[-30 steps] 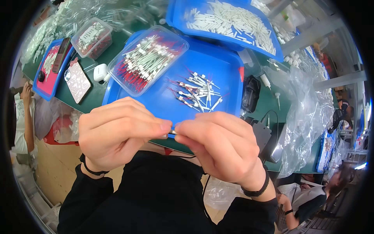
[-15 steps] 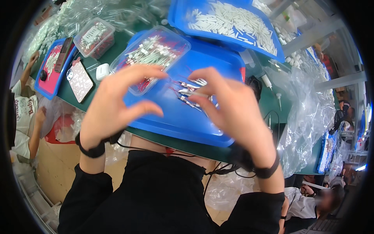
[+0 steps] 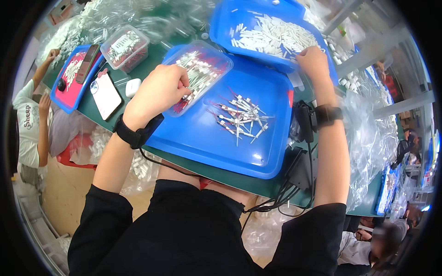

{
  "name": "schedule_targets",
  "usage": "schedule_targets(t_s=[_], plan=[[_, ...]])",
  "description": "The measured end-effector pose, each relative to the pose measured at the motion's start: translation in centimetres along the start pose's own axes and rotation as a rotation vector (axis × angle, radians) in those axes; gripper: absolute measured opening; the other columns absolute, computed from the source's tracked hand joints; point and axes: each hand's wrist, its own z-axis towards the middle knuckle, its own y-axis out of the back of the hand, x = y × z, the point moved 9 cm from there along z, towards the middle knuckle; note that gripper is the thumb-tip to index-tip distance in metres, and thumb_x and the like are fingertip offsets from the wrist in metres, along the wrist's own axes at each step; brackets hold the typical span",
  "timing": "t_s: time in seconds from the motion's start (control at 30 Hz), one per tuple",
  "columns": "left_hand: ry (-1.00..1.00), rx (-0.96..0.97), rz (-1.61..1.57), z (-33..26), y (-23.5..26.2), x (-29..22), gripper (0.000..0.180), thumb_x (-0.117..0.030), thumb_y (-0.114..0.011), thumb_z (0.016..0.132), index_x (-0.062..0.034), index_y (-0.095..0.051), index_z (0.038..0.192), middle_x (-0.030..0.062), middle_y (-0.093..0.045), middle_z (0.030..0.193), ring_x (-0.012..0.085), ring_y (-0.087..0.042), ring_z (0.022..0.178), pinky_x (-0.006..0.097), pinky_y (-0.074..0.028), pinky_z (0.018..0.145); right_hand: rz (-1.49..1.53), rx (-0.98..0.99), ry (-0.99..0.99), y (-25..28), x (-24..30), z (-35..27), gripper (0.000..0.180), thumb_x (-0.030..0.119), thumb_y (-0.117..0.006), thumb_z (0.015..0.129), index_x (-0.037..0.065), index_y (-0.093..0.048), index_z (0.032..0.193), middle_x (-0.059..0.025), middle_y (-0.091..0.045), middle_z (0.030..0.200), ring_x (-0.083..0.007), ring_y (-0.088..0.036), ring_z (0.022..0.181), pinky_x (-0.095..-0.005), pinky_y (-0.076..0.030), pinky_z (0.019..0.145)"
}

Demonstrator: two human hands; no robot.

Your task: The person assembles small white cylindrical components by inserting thin red-tipped rods into them. They pick up the components from blue trays and a clear container, insert the rods, and place the finished assemblies into a clear plastic box. The process is repetitive and performed by hand at a workbench.

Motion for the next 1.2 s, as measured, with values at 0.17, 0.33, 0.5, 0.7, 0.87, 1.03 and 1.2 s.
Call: schedule_targets(t_s=[0.17, 0.33, 0.5, 0.7, 0.87, 1.03, 1.2], plan=[[0.025, 0.018, 0.089, -0.3, 0.1, -0.7, 0.008, -0.007, -0.064, 0.069, 0.0009, -0.062, 0.071, 0.016, -0.063, 0.068, 0.0336, -0.064, 0.071, 0.041, -0.05, 0.066, 0.113, 0.042, 0.047, 0.1, 0.5, -0.4, 0.027, 0.026, -0.072, 0.072, 0.005, -0.073, 0.089, -0.0145, -0.07, 0.083, -0.0299, -0.068, 0.08, -0.0362, -0.052, 0.077], [0.045, -0.06, 0.184, -0.5, 0.5, -1.8, 0.011, -0.01, -0.065, 0.071, 0.0006, -0.062, 0.075, 0.018, -0.064, 0.082, 0.0362, -0.063, 0.08, 0.043, -0.05, 0.071, 0.092, -0.029, 0.051, 0.8, 0.5, -1.2, 0.026, 0.026, -0.073, 0.07, 0.008, -0.074, 0.089, -0.0126, -0.07, 0.084, -0.0265, -0.068, 0.081, -0.035, -0.052, 0.076], [-0.068, -0.166, 0.136, -0.2, 2.2, -1.8, 0.01, -0.01, -0.064, 0.076, -0.0016, -0.063, 0.081, 0.0164, -0.064, 0.086, 0.0345, -0.062, 0.083, 0.041, -0.05, 0.074, 0.05, 0.006, 0.029, 0.5, 0.4, -0.6, 0.023, 0.024, -0.07, 0.072, 0.01, -0.073, 0.089, -0.0137, -0.07, 0.091, -0.0285, -0.067, 0.087, -0.0363, -0.052, 0.078], [-0.096, -0.149, 0.154, 1.3, 0.5, -0.7, 0.012, -0.008, -0.066, 0.076, -0.0022, -0.067, 0.086, 0.0137, -0.064, 0.076, 0.0301, -0.064, 0.078, 0.038, -0.05, 0.071, 0.026, -0.002, 0.084, 0.1, 0.3, 0.0, 0.02, 0.02, -0.066, 0.074, 0.007, -0.071, 0.089, -0.0138, -0.07, 0.09, -0.0291, -0.067, 0.087, -0.0364, -0.051, 0.077], [-0.066, -0.227, -0.091, 0.7, 3.0, -0.4, 0.013, -0.004, -0.068, 0.074, 0.0008, -0.065, 0.086, 0.0143, -0.066, 0.073, 0.0245, -0.066, 0.067, 0.032, -0.05, 0.063, 0.087, 0.005, 0.202, 0.3, 1.2, -0.2, 0.021, 0.018, -0.065, 0.074, 0.004, -0.071, 0.089, -0.0153, -0.07, 0.087, -0.0284, -0.067, 0.083, -0.0361, -0.052, 0.076], [0.211, -0.21, -0.457, -0.3, 4.6, 0.3, 0.023, -0.006, -0.066, 0.084, 0.0007, -0.061, 0.106, 0.0102, -0.067, 0.078, 0.0138, -0.067, 0.076, 0.025, -0.051, 0.063, 0.066, 0.02, 0.085, -0.2, 0.7, -0.1, 0.022, 0.016, -0.064, 0.074, 0.003, -0.072, 0.09, -0.0159, -0.07, 0.084, -0.0281, -0.068, 0.081, -0.0359, -0.052, 0.075], [0.02, 0.002, -1.232, -2.0, 3.6, -2.5, 0.034, -0.006, -0.061, 0.09, 0.0006, -0.05, 0.121, 0.0189, -0.066, 0.097, 0.0208, -0.068, 0.083, 0.03, -0.057, 0.073, 0.16, 0.003, 0.132, -0.1, 0.4, 0.1, 0.021, 0.015, -0.065, 0.074, 0.003, -0.071, 0.089, -0.0141, -0.069, 0.083, -0.0259, -0.067, 0.08, -0.0348, -0.052, 0.074]])
